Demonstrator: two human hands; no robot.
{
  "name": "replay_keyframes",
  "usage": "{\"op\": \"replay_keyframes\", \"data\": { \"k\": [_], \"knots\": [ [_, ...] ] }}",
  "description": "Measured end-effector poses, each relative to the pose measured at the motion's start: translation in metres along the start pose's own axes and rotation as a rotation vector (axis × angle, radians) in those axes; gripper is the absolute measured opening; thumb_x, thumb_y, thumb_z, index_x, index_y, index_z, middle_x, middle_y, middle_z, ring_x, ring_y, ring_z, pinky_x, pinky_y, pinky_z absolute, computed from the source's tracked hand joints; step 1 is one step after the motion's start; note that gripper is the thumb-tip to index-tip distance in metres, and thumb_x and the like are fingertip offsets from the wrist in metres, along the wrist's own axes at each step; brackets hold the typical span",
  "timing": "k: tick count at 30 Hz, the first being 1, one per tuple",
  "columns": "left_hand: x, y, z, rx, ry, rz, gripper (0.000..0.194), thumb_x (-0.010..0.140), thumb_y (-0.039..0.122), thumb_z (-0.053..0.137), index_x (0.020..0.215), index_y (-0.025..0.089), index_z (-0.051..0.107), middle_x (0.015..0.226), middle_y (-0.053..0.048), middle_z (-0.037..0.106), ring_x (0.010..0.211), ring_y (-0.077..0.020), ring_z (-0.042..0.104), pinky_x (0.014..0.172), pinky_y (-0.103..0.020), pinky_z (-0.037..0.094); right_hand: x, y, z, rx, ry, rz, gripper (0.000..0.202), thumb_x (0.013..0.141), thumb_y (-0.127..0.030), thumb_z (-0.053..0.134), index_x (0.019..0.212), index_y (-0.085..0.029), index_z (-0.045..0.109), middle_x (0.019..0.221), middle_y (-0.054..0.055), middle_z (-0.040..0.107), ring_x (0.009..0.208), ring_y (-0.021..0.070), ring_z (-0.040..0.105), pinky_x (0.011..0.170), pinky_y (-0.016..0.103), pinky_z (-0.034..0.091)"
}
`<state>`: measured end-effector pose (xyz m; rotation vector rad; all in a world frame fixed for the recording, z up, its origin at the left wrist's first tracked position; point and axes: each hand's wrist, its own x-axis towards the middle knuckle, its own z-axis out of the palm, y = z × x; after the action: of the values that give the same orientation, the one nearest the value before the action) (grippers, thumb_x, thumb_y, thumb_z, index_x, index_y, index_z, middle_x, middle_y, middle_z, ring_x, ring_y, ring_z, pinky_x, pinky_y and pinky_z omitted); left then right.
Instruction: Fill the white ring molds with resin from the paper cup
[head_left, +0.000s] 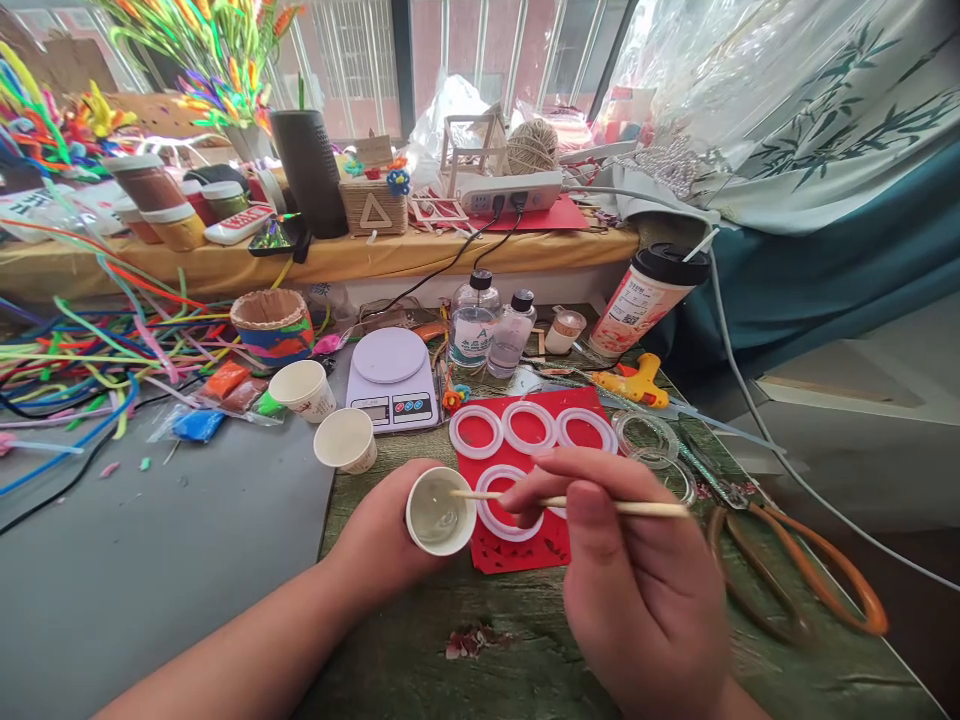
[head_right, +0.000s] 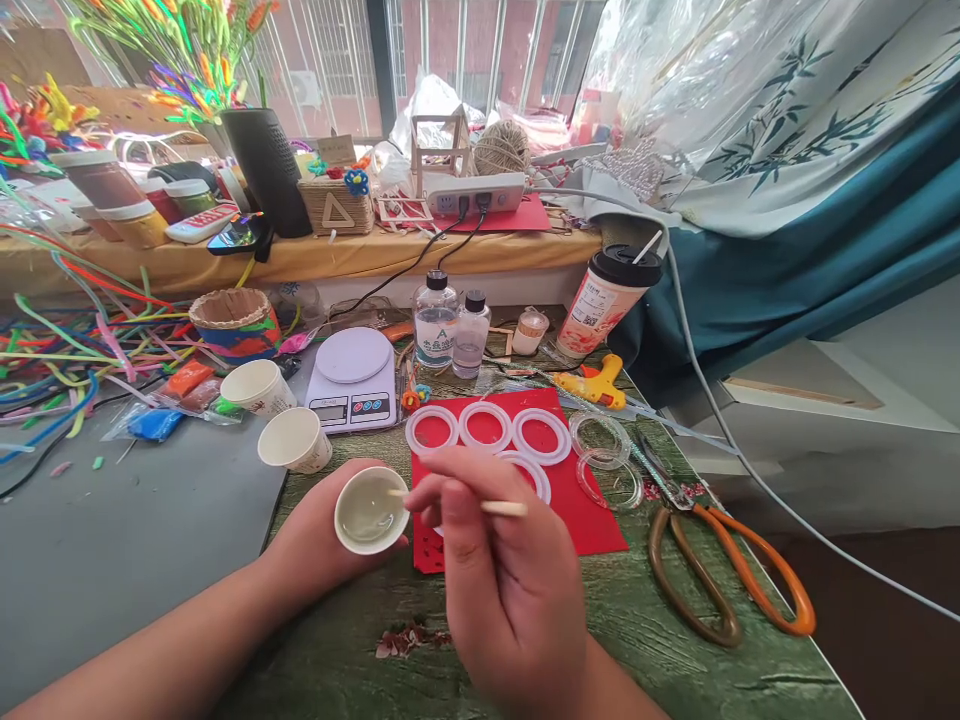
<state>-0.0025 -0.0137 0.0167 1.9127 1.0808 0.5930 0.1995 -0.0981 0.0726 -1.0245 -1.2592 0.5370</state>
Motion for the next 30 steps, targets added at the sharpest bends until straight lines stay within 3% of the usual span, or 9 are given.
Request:
{"op": "replay_keyframes", "data": {
  "k": [3,6,10,13,16,26,30],
  "knots": [
    [0.0,-0.0008,0.0004,-0.003,0.002,0.006,0.033,0.08,0.032,0.088,0.112,0.027,0.079,0.11,-0.004,0.086,0.096,-0.0285,0.082,0.088,-0.041,0.068,0.0004,0.0008,0.0004,0.038,-0.089,0.019,0.028,0.123,-0.026,0.06,0.144,-0.034,0.077,0.103,-0.001,0.087,0.09,0.0124,0.082,0.083,0.023,0.068],
    [-0.0003,-0.0015,0.0005,0.0,0.0,-0.002,0.038,0.078,0.032,0.089,0.113,0.026,0.079,0.111,-0.005,0.085,0.097,-0.0296,0.082,0.088,-0.042,0.068,0.0016,0.0001,0.0013,0.055,0.007,0.021,0.027,0.124,-0.028,0.059,0.141,-0.033,0.078,0.106,-0.002,0.087,0.089,0.0112,0.083,0.084,0.022,0.069],
    [-0.0002,-0.002,0.0,-0.004,-0.002,-0.009,0.04,0.077,0.033,0.09,0.114,0.026,0.079,0.111,-0.005,0.085,0.097,-0.0298,0.082,0.089,-0.043,0.069,0.0035,-0.0023,0.0024,0.094,0.008,0.051,0.025,0.125,-0.031,0.058,0.136,-0.032,0.08,0.095,-0.003,0.086,0.082,0.0109,0.081,0.078,0.02,0.068],
    [-0.0003,-0.0014,-0.0006,0.0,0.003,-0.006,0.04,0.076,0.033,0.09,0.114,0.026,0.079,0.111,-0.005,0.086,0.098,-0.0301,0.082,0.089,-0.043,0.069,0.004,-0.0027,0.0031,0.057,0.058,0.027,0.024,0.124,-0.031,0.059,0.135,-0.031,0.081,0.099,-0.001,0.087,0.085,0.0112,0.081,0.081,0.021,0.068],
    [-0.0005,-0.0001,-0.001,0.003,0.008,-0.011,0.04,0.076,0.033,0.089,0.114,0.026,0.078,0.111,-0.005,0.086,0.098,-0.0302,0.083,0.088,-0.042,0.069,0.0042,-0.0026,0.0039,0.088,0.02,0.059,0.025,0.125,-0.032,0.058,0.134,-0.032,0.081,0.097,-0.002,0.086,0.084,0.0116,0.082,0.081,0.022,0.069],
    [0.0012,0.0018,-0.0011,0.011,0.003,-0.021,0.039,0.076,0.034,0.087,0.113,0.026,0.078,0.111,-0.006,0.087,0.097,-0.0307,0.083,0.087,-0.043,0.07,0.0054,-0.0032,0.0017,0.07,0.084,0.045,0.023,0.124,-0.033,0.059,0.129,-0.031,0.081,0.094,-0.001,0.085,0.082,0.0121,0.079,0.077,0.022,0.068],
    [0.0001,0.0013,-0.0004,0.018,0.003,-0.011,0.037,0.077,0.035,0.087,0.112,0.027,0.079,0.11,-0.006,0.087,0.097,-0.0307,0.083,0.086,-0.043,0.069,0.0033,-0.0021,0.0014,0.092,0.041,0.07,0.024,0.125,-0.032,0.058,0.13,-0.031,0.081,0.093,-0.001,0.085,0.08,0.0121,0.079,0.074,0.022,0.067]
  ]
}}
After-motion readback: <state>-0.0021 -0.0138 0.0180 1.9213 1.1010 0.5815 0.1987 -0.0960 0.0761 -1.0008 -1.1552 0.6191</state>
